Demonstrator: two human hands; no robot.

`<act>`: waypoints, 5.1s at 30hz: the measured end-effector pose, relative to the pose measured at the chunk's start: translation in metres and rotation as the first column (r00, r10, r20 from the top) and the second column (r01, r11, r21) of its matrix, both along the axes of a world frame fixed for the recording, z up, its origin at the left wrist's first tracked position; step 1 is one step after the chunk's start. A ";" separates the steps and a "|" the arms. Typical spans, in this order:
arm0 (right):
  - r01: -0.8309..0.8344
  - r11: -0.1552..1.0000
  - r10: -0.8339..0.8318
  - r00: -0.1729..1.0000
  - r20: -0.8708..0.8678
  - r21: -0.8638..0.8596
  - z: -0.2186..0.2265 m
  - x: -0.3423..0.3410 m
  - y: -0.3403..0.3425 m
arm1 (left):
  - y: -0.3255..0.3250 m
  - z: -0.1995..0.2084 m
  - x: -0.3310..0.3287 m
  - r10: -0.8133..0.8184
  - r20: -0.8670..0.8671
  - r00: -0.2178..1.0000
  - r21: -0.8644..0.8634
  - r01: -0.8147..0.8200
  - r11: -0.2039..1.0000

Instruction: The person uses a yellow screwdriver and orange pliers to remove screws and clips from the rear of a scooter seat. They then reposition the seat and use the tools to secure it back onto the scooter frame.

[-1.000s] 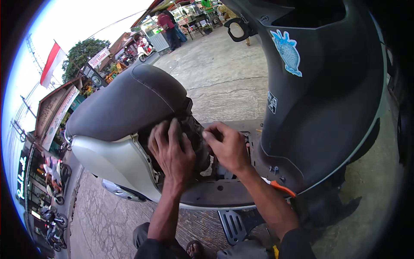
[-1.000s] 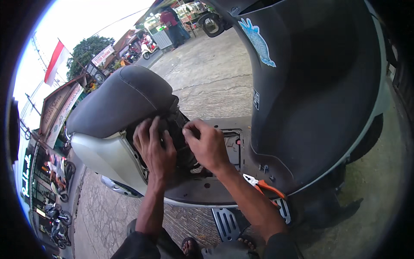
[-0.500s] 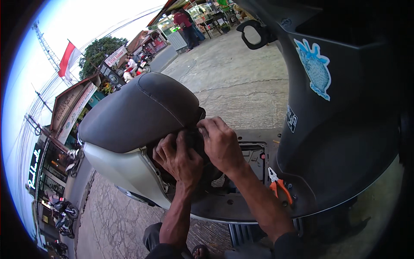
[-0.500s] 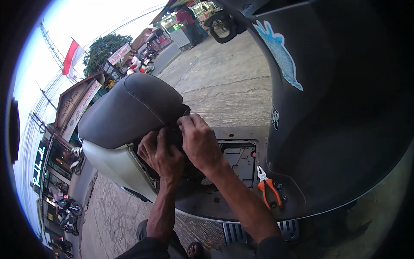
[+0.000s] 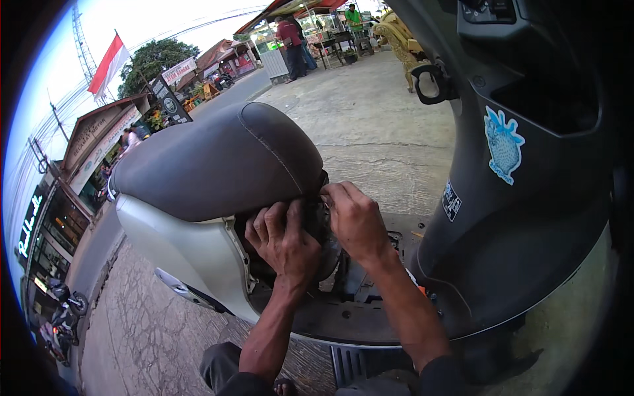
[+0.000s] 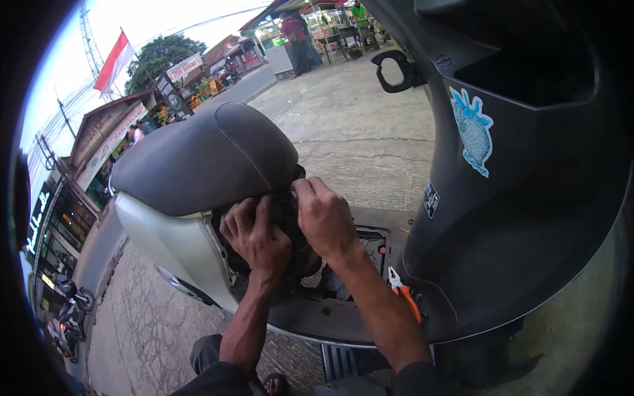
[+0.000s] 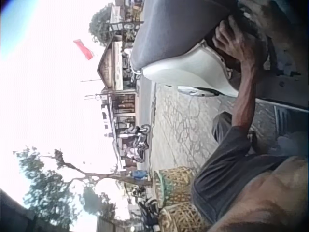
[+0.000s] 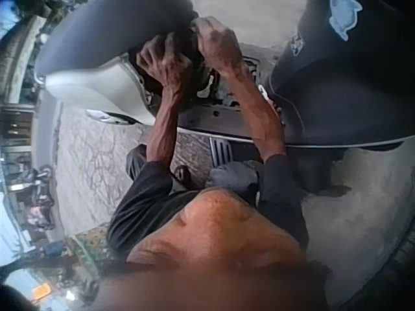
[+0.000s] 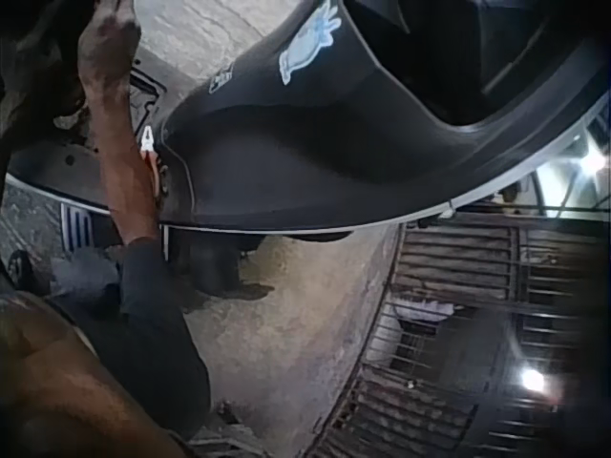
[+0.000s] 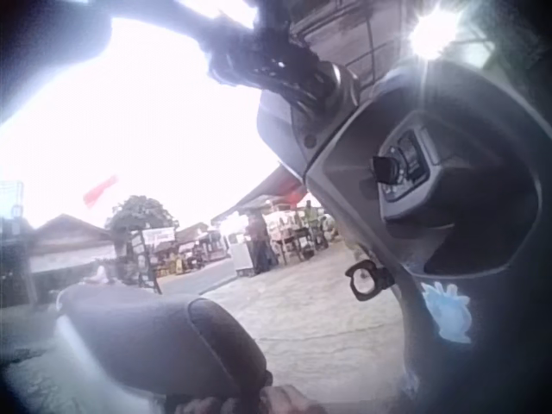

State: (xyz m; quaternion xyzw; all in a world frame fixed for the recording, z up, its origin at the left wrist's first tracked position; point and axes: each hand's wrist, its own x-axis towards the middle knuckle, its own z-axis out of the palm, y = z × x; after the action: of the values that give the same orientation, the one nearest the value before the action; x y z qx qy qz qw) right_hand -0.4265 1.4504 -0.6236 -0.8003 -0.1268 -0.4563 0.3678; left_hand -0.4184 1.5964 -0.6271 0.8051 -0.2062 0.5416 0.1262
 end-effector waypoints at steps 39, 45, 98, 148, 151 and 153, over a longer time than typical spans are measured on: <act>-0.094 0.828 0.229 0.957 -0.180 0.553 -0.007 0.013 0.015 | 0.007 -0.006 0.007 -0.103 0.010 0.995 -0.074 0.104 0.992; 0.030 0.900 0.041 0.987 -0.154 0.435 -0.017 0.017 0.024 | 0.009 -0.007 0.007 -0.089 -0.007 0.996 -0.065 0.088 0.994; -0.047 0.999 0.047 0.985 -0.168 0.000 0.023 -0.003 0.005 | 0.011 -0.003 0.003 -0.181 -0.068 0.981 -0.093 0.174 0.980; -0.165 0.957 0.181 0.982 0.047 -0.237 0.015 0.013 -0.018 | 0.009 -0.009 0.006 -0.106 -0.042 0.994 -0.036 0.104 0.994; -0.089 0.965 0.120 0.986 0.115 -0.248 0.011 0.010 -0.010 | 0.009 -0.010 0.006 -0.092 -0.021 0.996 -0.033 0.091 0.995; -0.080 0.971 0.111 0.986 0.126 -0.227 0.009 0.009 -0.006 | 0.009 -0.010 0.006 -0.079 -0.011 0.997 -0.029 0.079 0.996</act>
State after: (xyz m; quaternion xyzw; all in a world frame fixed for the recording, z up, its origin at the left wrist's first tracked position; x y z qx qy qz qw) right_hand -0.4173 1.4443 -0.6145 -0.7957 -0.2401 -0.4752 0.2886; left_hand -0.4120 1.6054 -0.6374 0.7976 -0.2293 0.5342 0.1604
